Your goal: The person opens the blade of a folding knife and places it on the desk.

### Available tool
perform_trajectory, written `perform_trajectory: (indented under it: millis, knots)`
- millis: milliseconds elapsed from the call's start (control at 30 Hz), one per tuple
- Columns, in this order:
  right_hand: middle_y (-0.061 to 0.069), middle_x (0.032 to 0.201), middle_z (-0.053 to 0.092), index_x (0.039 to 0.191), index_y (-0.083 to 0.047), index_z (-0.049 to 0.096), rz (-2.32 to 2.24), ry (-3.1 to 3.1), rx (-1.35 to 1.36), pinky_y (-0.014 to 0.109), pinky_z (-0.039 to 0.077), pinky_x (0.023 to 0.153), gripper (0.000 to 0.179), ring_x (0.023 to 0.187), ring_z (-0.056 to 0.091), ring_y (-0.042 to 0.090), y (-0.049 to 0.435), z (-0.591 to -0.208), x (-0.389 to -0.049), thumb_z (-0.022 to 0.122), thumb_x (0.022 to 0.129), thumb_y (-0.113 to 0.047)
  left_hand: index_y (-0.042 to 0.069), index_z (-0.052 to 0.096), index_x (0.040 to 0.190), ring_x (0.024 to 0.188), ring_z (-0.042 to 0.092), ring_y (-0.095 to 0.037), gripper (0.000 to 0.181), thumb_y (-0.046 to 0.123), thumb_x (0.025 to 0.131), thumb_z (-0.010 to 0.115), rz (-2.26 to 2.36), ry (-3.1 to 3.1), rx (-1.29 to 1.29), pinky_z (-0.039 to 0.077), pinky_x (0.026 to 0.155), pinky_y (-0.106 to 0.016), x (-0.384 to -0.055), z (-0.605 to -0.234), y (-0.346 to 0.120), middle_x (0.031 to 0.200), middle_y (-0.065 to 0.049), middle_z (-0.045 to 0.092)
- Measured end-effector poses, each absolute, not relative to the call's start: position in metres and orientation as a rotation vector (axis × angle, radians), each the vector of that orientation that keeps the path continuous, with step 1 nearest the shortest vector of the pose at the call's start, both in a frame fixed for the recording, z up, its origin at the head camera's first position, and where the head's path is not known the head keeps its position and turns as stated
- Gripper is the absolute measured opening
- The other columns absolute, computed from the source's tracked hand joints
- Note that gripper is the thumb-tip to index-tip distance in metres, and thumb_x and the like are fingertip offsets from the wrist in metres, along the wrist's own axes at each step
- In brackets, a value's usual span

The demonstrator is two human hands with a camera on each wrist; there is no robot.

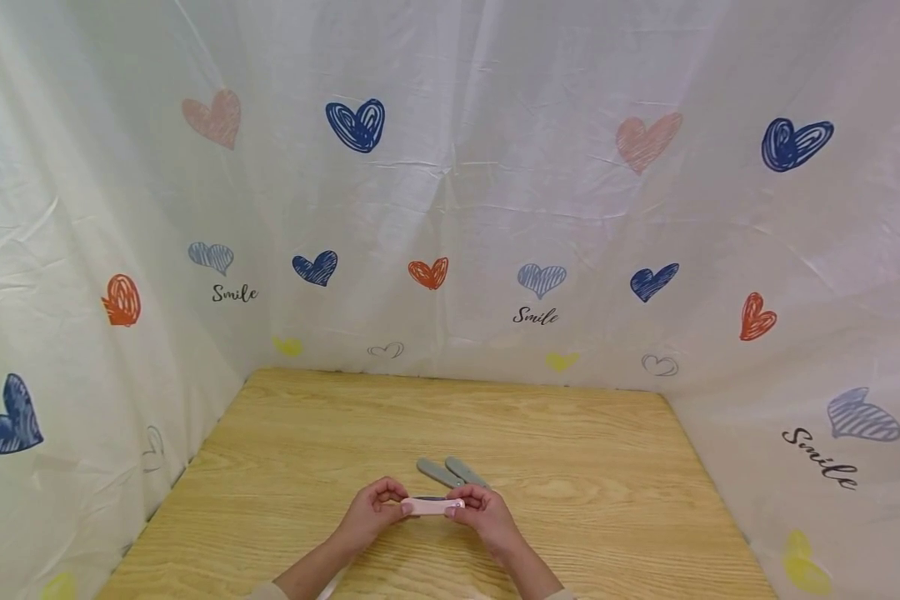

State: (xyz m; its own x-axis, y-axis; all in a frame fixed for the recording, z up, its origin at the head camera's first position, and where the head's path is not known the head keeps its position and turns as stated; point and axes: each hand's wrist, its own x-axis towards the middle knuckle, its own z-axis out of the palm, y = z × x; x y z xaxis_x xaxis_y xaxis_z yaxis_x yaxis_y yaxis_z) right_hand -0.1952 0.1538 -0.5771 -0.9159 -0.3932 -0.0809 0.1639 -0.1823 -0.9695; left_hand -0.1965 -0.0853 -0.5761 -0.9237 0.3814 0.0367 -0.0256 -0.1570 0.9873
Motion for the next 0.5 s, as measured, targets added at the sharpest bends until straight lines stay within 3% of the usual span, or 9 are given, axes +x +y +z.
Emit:
perform_trajectory:
  millis: [100, 267, 367, 500]
  knots:
    - [-0.010, 0.093, 0.069, 0.107, -0.003, 0.064, -2.094, 1.746, -0.282, 0.017, 0.055, 0.077, 0.018, 0.086, 0.064, 0.002, 0.149, -0.576, -0.196, 0.065, 0.089, -0.003, -0.021, 0.046, 0.107, 0.078, 0.068, -0.005, 0.033, -0.001, 0.088, 0.065, 2.146, 1.861, 0.393, 0.057, 0.073, -0.018, -0.197, -0.578, -0.084, 0.088, 0.005, 0.062]
    - [-0.002, 0.097, 0.072, 0.117, 0.016, 0.056, -1.936, 1.781, -0.378, 0.019, 0.055, 0.078, 0.036, 0.089, 0.065, 0.006, 0.139, -0.576, -0.192, 0.064, 0.092, -0.009, -0.015, 0.051, 0.109, 0.075, 0.065, -0.005, 0.031, -0.002, 0.086, 0.067, 2.077, 1.932, 0.375, 0.055, 0.070, -0.017, -0.194, -0.582, -0.082, 0.089, 0.004, 0.064]
    - [0.006, 0.097, 0.073, 0.114, 0.018, 0.057, -1.879, 1.811, -0.389, 0.019, 0.055, 0.074, 0.035, 0.086, 0.066, 0.009, 0.133, -0.576, -0.189, 0.063, 0.093, -0.009, -0.011, 0.054, 0.111, 0.072, 0.064, -0.006, 0.031, 0.000, 0.085, 0.068, 2.028, 1.976, 0.366, 0.054, 0.068, -0.017, -0.190, -0.582, -0.081, 0.088, 0.002, 0.064]
    - [0.003, 0.091, 0.073, 0.107, 0.014, 0.062, -1.838, 1.866, -0.349, 0.017, 0.052, 0.067, 0.032, 0.079, 0.064, 0.008, 0.130, -0.576, -0.188, 0.067, 0.091, -0.014, -0.010, 0.059, 0.106, 0.070, 0.062, -0.005, 0.027, 0.005, 0.086, 0.069, 1.961, 2.007, 0.378, 0.052, 0.065, -0.016, -0.187, -0.581, -0.080, 0.086, 0.001, 0.064]
